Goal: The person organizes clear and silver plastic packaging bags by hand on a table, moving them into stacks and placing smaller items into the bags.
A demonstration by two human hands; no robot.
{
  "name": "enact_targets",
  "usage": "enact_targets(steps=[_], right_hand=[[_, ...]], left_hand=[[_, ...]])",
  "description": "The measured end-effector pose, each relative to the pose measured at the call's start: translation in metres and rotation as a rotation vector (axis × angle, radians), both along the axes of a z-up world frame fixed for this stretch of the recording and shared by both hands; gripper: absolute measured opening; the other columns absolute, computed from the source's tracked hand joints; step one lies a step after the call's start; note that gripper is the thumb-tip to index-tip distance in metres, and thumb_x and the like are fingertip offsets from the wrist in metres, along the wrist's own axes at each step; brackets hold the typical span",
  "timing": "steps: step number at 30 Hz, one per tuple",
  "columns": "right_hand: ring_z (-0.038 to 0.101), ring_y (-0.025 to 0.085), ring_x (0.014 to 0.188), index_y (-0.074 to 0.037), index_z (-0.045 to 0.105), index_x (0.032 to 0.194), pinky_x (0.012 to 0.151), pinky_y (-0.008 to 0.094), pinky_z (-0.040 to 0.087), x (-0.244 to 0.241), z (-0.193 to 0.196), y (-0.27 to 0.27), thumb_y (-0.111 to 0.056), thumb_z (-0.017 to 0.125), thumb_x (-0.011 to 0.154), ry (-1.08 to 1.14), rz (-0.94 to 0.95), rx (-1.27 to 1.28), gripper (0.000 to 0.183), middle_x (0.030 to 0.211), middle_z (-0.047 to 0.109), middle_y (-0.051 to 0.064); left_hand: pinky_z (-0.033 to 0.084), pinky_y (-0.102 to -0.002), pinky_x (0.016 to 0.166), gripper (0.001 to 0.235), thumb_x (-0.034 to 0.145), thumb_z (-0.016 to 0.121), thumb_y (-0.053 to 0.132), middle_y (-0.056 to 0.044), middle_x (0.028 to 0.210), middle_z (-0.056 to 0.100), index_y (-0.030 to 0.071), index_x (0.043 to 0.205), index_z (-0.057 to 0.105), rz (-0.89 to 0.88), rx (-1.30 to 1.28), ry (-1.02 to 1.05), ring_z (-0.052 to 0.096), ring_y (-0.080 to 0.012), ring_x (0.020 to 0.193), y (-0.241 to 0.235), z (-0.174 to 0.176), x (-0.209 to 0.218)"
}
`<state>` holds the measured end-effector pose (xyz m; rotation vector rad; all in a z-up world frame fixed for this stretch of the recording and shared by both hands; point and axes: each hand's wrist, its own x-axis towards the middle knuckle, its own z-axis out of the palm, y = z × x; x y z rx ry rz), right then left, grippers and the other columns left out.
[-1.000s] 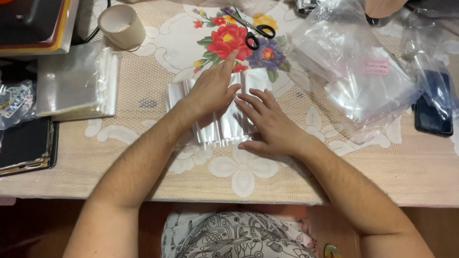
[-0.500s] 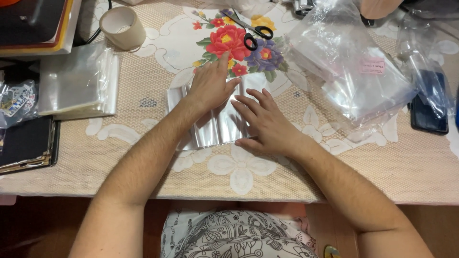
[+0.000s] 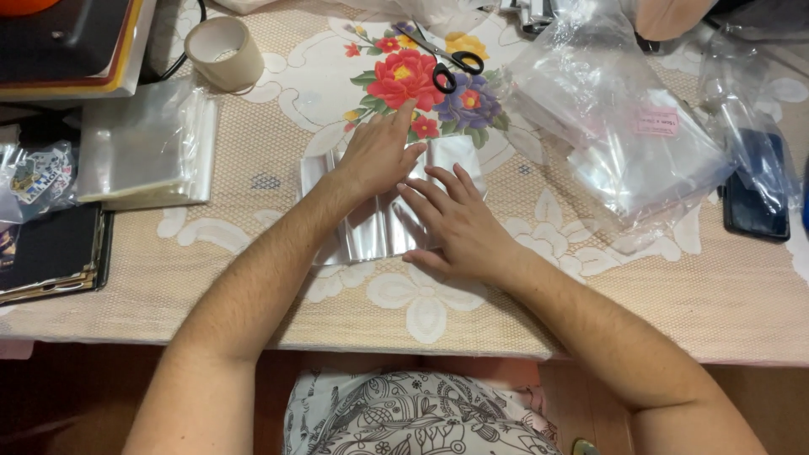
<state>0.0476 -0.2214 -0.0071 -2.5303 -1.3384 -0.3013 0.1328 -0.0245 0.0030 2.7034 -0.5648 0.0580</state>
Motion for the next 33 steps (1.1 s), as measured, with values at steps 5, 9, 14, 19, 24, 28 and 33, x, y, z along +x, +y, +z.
enact_targets(steps=[5,9,14,19,24,28,33], right_hand=[[0.036,0.043,0.137,-0.006,0.04,0.151,0.117,0.061,0.02,0.001,0.0,0.001,-0.068,0.053,0.091,0.049,0.043,0.014,0.086,0.135,0.051,0.017],[0.052,0.033,0.106,-0.008,0.052,0.133,0.096,0.047,0.042,0.009,0.018,-0.023,-0.072,0.065,0.082,0.109,0.107,0.048,0.083,0.107,0.056,0.012],[0.052,0.027,0.093,-0.008,0.056,0.119,0.082,0.039,0.044,0.014,0.027,-0.031,-0.079,0.066,0.077,0.056,0.078,0.01,0.083,0.091,0.05,0.006],[0.053,0.026,0.083,-0.011,0.064,0.113,0.077,0.039,0.046,0.027,0.023,-0.037,-0.08,0.067,0.074,0.213,0.05,0.248,0.08,0.078,0.051,0.004],[0.057,0.035,0.118,-0.013,0.058,0.128,0.1,0.047,0.045,0.062,0.011,-0.039,-0.036,0.086,0.08,0.396,-0.165,0.393,0.06,0.118,0.061,0.012],[0.053,0.049,0.123,-0.007,0.054,0.134,0.105,0.058,0.042,0.084,0.04,-0.008,-0.042,0.088,0.074,0.451,-0.083,0.27,0.077,0.127,0.057,0.024],[0.055,0.042,0.122,-0.016,0.058,0.136,0.1,0.051,0.049,0.142,0.044,0.021,-0.05,0.098,0.054,0.502,-0.29,-0.334,0.098,0.129,0.06,0.013]], left_hand=[[0.044,-0.058,0.099,0.06,0.103,0.055,0.027,-0.024,0.122,0.063,0.001,0.152,0.031,-0.038,-0.02,-0.025,0.06,-0.0405,0.115,-0.007,0.004,0.005],[0.044,-0.06,0.098,0.062,0.104,0.053,0.029,-0.023,0.12,0.063,0.001,0.153,0.027,-0.133,-0.081,-0.003,0.06,-0.0433,0.115,-0.02,0.005,0.008],[0.044,-0.059,0.099,0.065,0.102,0.057,0.033,-0.025,0.13,0.06,0.002,0.152,0.029,-0.136,-0.06,0.039,0.057,-0.0454,0.122,-0.016,0.015,0.005],[0.041,-0.06,0.103,0.065,0.101,0.06,0.034,-0.03,0.136,0.057,-0.004,0.149,0.038,-0.024,-0.029,0.119,0.054,-0.0488,0.126,0.032,0.047,-0.001],[0.046,-0.054,0.103,0.111,0.072,0.087,0.046,-0.023,0.128,0.062,0.005,0.157,0.028,0.014,0.029,0.428,0.058,-0.0403,0.125,0.069,0.061,-0.001],[0.049,-0.053,0.099,0.121,0.068,0.092,0.042,-0.021,0.121,0.065,0.008,0.159,0.02,-0.046,0.011,0.462,0.061,-0.0401,0.12,0.062,0.054,0.007],[0.048,-0.051,0.104,0.134,0.057,0.1,0.034,-0.021,0.127,0.064,0.01,0.159,0.017,-0.165,0.038,0.396,0.059,-0.0406,0.124,0.051,0.033,0.028]])
